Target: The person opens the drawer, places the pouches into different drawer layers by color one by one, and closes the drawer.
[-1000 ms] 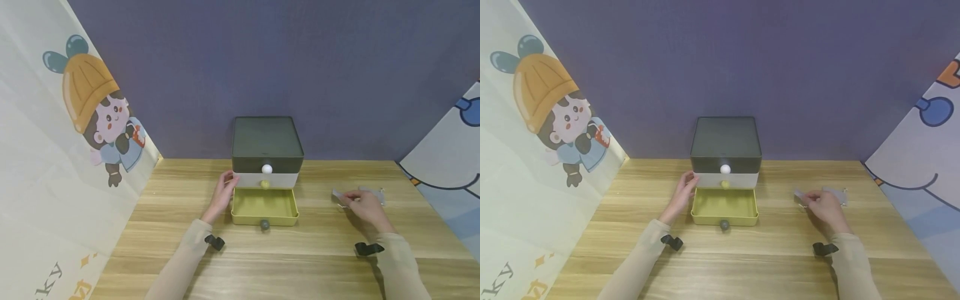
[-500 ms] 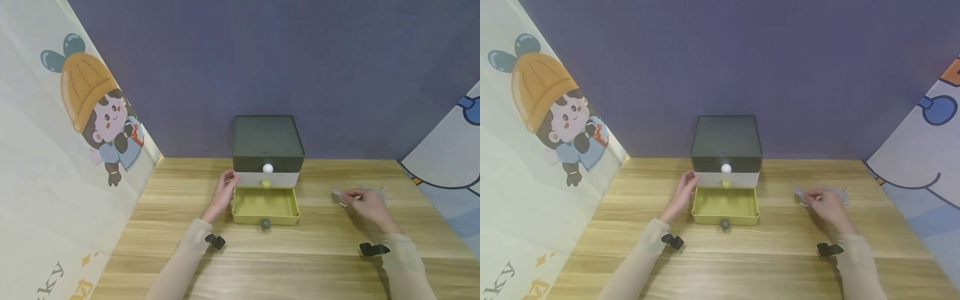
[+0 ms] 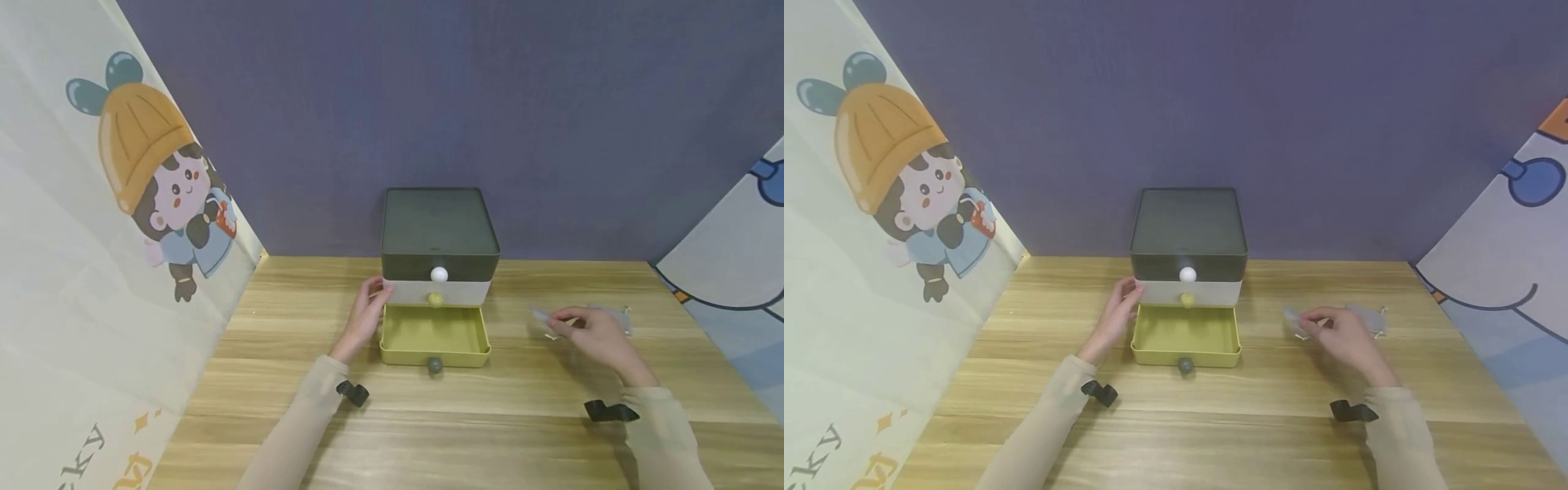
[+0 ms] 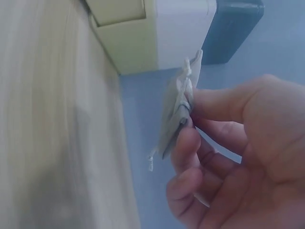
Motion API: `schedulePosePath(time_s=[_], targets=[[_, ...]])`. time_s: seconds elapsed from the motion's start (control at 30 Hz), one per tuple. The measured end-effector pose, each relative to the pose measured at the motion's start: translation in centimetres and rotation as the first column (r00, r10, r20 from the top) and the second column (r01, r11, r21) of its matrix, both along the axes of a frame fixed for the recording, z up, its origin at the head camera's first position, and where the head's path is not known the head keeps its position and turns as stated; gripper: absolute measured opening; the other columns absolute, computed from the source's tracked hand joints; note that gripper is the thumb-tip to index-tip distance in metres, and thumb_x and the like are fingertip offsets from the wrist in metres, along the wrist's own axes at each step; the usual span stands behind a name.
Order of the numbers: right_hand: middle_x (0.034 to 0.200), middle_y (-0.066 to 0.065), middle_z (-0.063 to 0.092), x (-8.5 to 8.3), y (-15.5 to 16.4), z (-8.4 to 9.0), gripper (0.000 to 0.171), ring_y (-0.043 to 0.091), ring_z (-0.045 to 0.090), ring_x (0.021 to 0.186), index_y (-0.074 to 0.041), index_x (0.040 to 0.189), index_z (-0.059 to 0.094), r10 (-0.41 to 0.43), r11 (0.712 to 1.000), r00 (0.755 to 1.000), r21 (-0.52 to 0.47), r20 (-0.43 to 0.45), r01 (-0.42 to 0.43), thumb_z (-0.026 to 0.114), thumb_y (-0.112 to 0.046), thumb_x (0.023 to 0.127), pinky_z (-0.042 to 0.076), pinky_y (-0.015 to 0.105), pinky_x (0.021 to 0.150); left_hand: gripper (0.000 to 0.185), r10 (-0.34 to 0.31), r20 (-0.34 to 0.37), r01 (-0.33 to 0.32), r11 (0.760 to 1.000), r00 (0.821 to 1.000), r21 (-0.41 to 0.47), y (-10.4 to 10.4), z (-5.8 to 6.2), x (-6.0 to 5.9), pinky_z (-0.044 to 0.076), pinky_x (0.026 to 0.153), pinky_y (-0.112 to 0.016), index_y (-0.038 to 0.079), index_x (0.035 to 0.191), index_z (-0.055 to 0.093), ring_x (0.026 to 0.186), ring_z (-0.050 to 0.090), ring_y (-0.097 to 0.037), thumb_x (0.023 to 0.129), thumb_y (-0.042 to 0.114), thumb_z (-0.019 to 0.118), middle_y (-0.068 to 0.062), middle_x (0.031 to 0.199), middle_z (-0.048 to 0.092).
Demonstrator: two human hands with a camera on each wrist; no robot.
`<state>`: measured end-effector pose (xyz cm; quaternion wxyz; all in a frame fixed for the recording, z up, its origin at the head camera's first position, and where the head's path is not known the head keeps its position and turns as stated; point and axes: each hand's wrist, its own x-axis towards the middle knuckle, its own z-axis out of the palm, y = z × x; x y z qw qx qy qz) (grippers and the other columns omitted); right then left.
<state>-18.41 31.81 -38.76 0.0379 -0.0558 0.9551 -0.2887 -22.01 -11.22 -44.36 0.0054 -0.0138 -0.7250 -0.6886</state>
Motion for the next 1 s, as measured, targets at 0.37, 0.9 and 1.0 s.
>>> schedulePosePath(time_s=[0.37, 0.9, 1.0], targets=[[0.089, 0.007, 0.074, -0.8, -1.6, 1.4, 0.035, 0.01, 0.053, 0.068, -0.006, 0.121, 0.077, 0.057, 0.998, 0.998, -0.037, 0.003, -0.057, 0.069, -0.036, 0.105, 0.042, 0.027, 0.054, 0.062, 0.02, -0.011, -0.02, 1.0, 1.0, 0.008, 0.8, 0.0, -0.9, 0.049, 0.114, -0.062, 0.001, 0.158, 0.039, 0.145, 0.05, -0.047, 0.11, 0.034, 0.057, -0.028, 0.159, 0.047], [0.088, 0.005, 0.073, -0.9, -3.8, 1.6, 0.024, 0.012, 0.059, 0.072, -0.008, 0.112, 0.08, 0.129, 0.988, 0.991, -0.085, -0.03, -0.132, 0.074, -0.029, 0.101, 0.047, 0.026, 0.055, 0.06, 0.038, -0.009, -0.038, 0.999, 0.999, 0.002, 1.0, 0.1, -1.2, 0.05, 0.114, -0.06, 0.001, 0.157, 0.04, 0.144, 0.051, -0.046, 0.109, 0.034, 0.057, -0.027, 0.158, 0.048], [0.089, 0.003, 0.074, -0.9, -4.3, 1.6, 0.022, 0.011, 0.061, 0.073, -0.009, 0.11, 0.08, 0.147, 0.985, 0.988, -0.087, -0.04, -0.15, 0.075, -0.029, 0.1, 0.048, 0.026, 0.056, 0.06, 0.042, -0.008, -0.042, 0.999, 0.999, -0.003, 0.9, 0.1, -1.2, 0.051, 0.114, -0.06, 0.001, 0.157, 0.041, 0.144, 0.052, -0.046, 0.109, 0.034, 0.057, -0.027, 0.158, 0.049]])
